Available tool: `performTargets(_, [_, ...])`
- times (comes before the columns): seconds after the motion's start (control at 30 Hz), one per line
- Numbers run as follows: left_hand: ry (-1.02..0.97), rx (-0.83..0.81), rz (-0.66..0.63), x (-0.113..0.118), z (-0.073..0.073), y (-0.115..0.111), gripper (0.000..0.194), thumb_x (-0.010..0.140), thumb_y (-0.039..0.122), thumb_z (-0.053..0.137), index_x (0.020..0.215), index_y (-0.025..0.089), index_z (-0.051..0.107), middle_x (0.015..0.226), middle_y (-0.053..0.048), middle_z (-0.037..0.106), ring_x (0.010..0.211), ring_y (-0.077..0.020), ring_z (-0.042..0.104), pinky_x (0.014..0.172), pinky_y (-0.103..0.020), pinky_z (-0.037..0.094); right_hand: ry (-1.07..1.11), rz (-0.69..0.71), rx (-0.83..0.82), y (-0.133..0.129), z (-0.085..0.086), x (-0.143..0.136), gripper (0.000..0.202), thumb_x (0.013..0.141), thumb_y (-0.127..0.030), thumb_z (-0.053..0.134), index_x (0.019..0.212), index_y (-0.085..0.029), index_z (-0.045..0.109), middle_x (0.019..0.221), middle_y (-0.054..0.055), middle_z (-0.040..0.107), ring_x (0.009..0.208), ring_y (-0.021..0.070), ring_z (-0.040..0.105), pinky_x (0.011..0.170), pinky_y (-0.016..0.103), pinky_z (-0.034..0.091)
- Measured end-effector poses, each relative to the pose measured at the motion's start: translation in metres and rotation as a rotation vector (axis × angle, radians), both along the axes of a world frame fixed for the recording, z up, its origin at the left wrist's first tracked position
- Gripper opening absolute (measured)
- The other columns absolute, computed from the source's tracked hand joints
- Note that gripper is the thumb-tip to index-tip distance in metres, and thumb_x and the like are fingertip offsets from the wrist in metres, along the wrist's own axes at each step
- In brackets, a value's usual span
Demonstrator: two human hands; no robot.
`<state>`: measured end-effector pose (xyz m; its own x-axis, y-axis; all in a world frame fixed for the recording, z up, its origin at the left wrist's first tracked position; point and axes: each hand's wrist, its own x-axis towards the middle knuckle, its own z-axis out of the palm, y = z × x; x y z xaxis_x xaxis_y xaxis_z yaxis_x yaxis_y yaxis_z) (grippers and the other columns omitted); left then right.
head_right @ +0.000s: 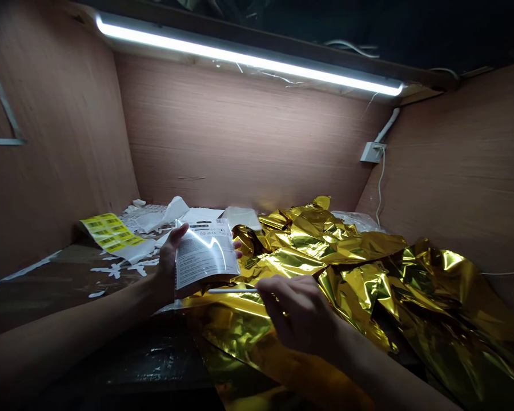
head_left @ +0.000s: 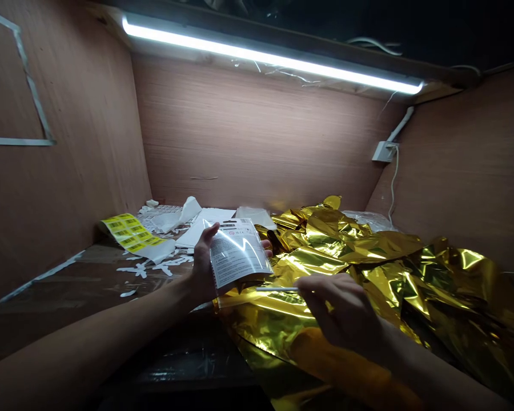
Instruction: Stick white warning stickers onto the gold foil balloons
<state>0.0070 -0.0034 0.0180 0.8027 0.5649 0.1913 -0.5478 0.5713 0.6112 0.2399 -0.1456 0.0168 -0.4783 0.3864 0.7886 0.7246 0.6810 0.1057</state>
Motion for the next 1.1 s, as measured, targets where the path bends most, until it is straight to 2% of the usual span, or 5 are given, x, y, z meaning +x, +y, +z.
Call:
performTargets(0.27, [0.035, -0.065, 0.045, 0.002, 0.001, -0.001, 0.093, 0.084, 0.062, 0.052, 0.148, -0.005, 0.038, 0.127, -0.031, 0.067, 0.122, -0.0426, 0.064, 0.111, -0.057, 0.042, -0.076, -0.17, 0.022, 0.0, 0.0, 0.023, 0.012, 0.094, -0.011, 0.057, 0.094, -0.018, 0.066, 0.065, 0.0, 0.067, 0.053, 0.0112, 0.058, 0.057, 0.025, 0.039])
performTargets(0.63, [0.065, -0.159, 0.185, 0.009, 0.006, -0.019, 0.075, 0.089, 0.056, 0.05, 0.141, 0.002, 0.052, 0.119, -0.026, 0.072, 0.111, -0.0425, 0.069, 0.101, -0.058, 0.051, -0.157, -0.421, -0.184, 0.012, 0.011, -0.04, 0.025, 0.094, -0.006, 0.043, 0.087, -0.015, 0.066, 0.056, 0.001, 0.061, 0.041, 0.0123, 0.044, 0.046, 0.032, 0.026])
performTargets(0.83, [0.093, -0.16, 0.166, 0.007, 0.01, -0.02, 0.077, 0.091, 0.059, 0.043, 0.138, -0.002, 0.054, 0.115, -0.027, 0.073, 0.109, -0.043, 0.07, 0.098, -0.057, 0.053, -0.112, -0.266, -0.367, 0.014, 0.029, -0.032, 0.053, 0.098, -0.025, 0.056, 0.147, -0.007, 0.049, 0.107, 0.015, 0.078, 0.074, 0.0221, 0.075, 0.068, 0.034, 0.058])
performTargets(0.97, [0.09, -0.165, 0.132, 0.006, 0.01, -0.019, 0.083, 0.091, 0.059, 0.043, 0.14, -0.007, 0.048, 0.117, -0.03, 0.071, 0.111, -0.0415, 0.069, 0.103, -0.053, 0.05, -0.186, -0.107, -0.391, 0.015, 0.03, -0.006, 0.06, 0.102, -0.029, 0.056, 0.157, -0.017, 0.038, 0.146, 0.015, 0.06, 0.123, 0.0285, 0.067, 0.101, 0.044, 0.058])
performTargets(1.1, [0.076, -0.137, 0.041, 0.006, 0.005, -0.019, 0.082, 0.09, 0.059, 0.046, 0.142, -0.005, 0.045, 0.112, -0.027, 0.073, 0.105, -0.0406, 0.071, 0.104, -0.054, 0.047, -0.15, 0.005, -0.37, 0.033, 0.024, 0.003, 0.053, 0.1, -0.028, 0.061, 0.151, -0.024, 0.049, 0.15, 0.013, 0.057, 0.128, 0.0267, 0.065, 0.104, 0.045, 0.058])
